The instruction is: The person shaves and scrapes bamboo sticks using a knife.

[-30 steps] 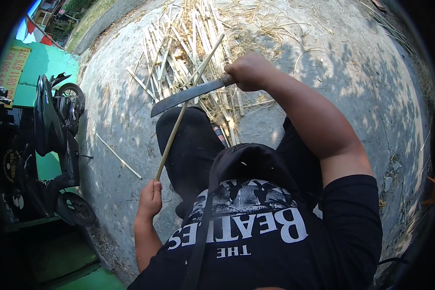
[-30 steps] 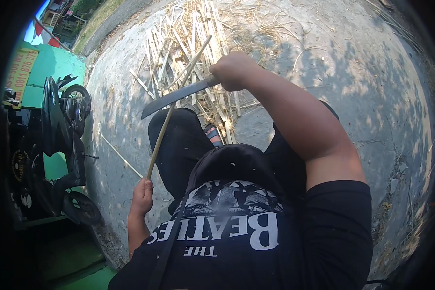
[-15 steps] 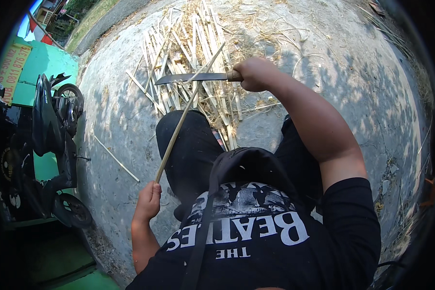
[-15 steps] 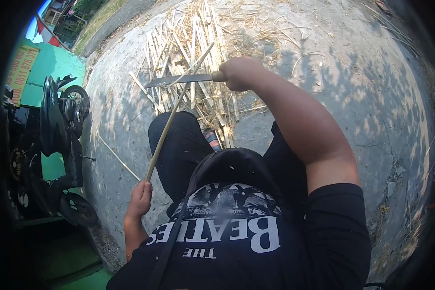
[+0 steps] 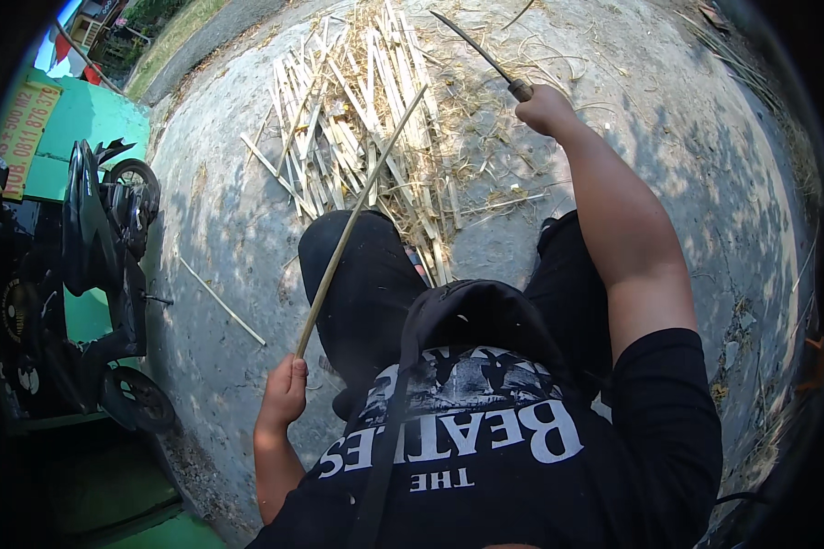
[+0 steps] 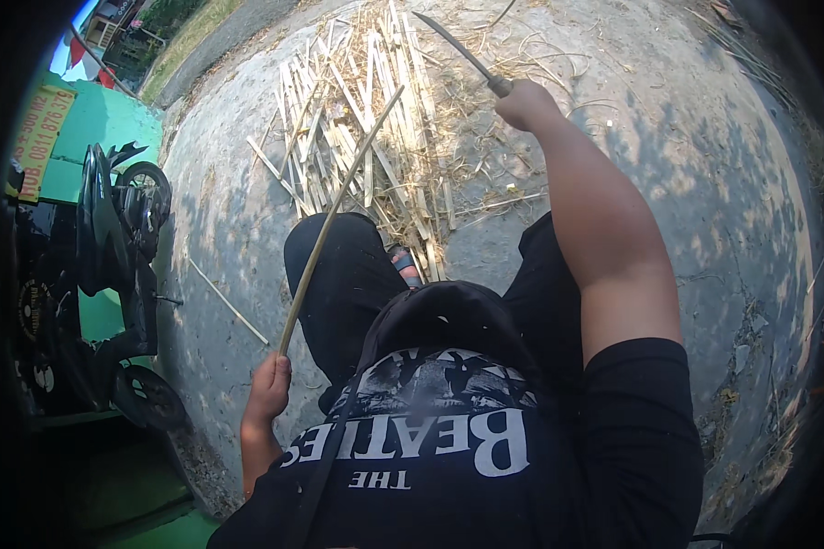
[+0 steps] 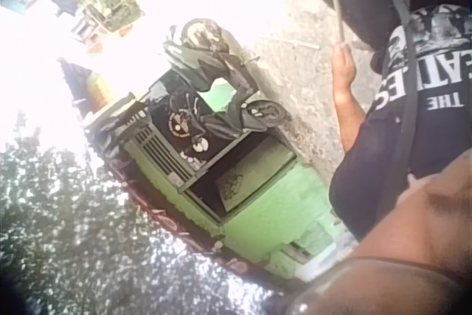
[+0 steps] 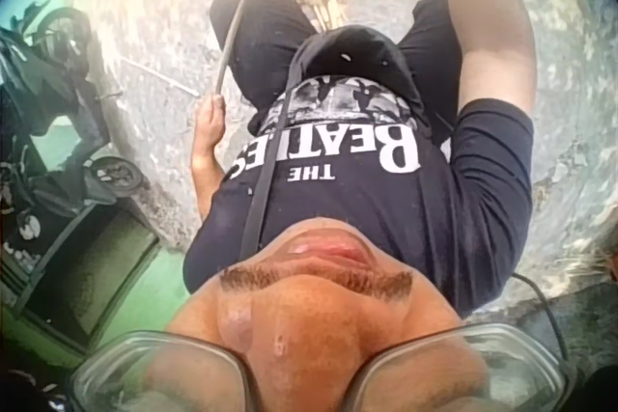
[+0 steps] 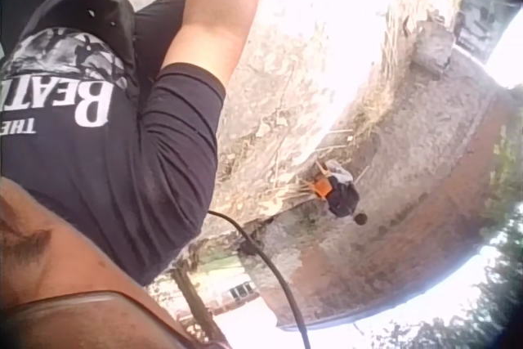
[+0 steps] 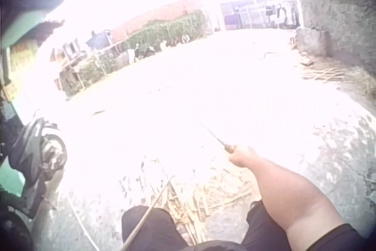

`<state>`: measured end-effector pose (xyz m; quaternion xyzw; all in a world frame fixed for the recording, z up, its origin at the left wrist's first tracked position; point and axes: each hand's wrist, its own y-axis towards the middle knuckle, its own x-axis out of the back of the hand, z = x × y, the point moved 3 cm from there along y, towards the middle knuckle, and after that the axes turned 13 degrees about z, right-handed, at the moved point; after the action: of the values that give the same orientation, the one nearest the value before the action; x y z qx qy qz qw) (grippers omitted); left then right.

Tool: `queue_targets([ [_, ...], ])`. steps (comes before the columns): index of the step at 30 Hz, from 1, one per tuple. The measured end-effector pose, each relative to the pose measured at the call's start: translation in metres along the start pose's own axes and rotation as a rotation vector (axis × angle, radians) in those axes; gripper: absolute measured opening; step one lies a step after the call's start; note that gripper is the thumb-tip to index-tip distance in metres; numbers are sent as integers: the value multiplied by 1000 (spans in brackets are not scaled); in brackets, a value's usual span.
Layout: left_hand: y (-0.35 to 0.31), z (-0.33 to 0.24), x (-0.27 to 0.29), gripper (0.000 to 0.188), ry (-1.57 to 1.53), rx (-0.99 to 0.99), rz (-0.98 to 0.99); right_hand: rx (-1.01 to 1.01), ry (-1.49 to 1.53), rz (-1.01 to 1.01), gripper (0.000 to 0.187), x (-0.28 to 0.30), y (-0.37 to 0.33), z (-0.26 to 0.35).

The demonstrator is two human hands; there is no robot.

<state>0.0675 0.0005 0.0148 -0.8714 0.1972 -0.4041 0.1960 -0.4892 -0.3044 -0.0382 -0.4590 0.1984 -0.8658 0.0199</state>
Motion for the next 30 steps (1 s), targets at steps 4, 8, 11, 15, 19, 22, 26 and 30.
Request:
queue_targets([
  [4,9,-4,0,39,9,10,-13,95,49,36,39,2,-8,16],
  [8,20,-16,0,38,43,-35,-10,299,137,-26,31,-6,-23,44],
  [11,27,-22,-7,37,69,-7,-53,495,-40,6,23,-12,-50,80],
  [15,38,-41,-24,36,65,-99,-118,761,-397,39,14,-35,-89,114],
  [19,42,-54,-34,33,239,-128,-224,823,-565,172,15,-57,-107,132],
  [22,43,-50,-41,29,340,-150,-334,782,-412,92,8,-56,-90,117],
  [26,48,-52,-42,25,401,-125,-409,664,-330,208,13,-55,-76,106],
  [30,46,-51,-43,25,407,-131,-399,699,-429,79,11,-57,-89,115],
])
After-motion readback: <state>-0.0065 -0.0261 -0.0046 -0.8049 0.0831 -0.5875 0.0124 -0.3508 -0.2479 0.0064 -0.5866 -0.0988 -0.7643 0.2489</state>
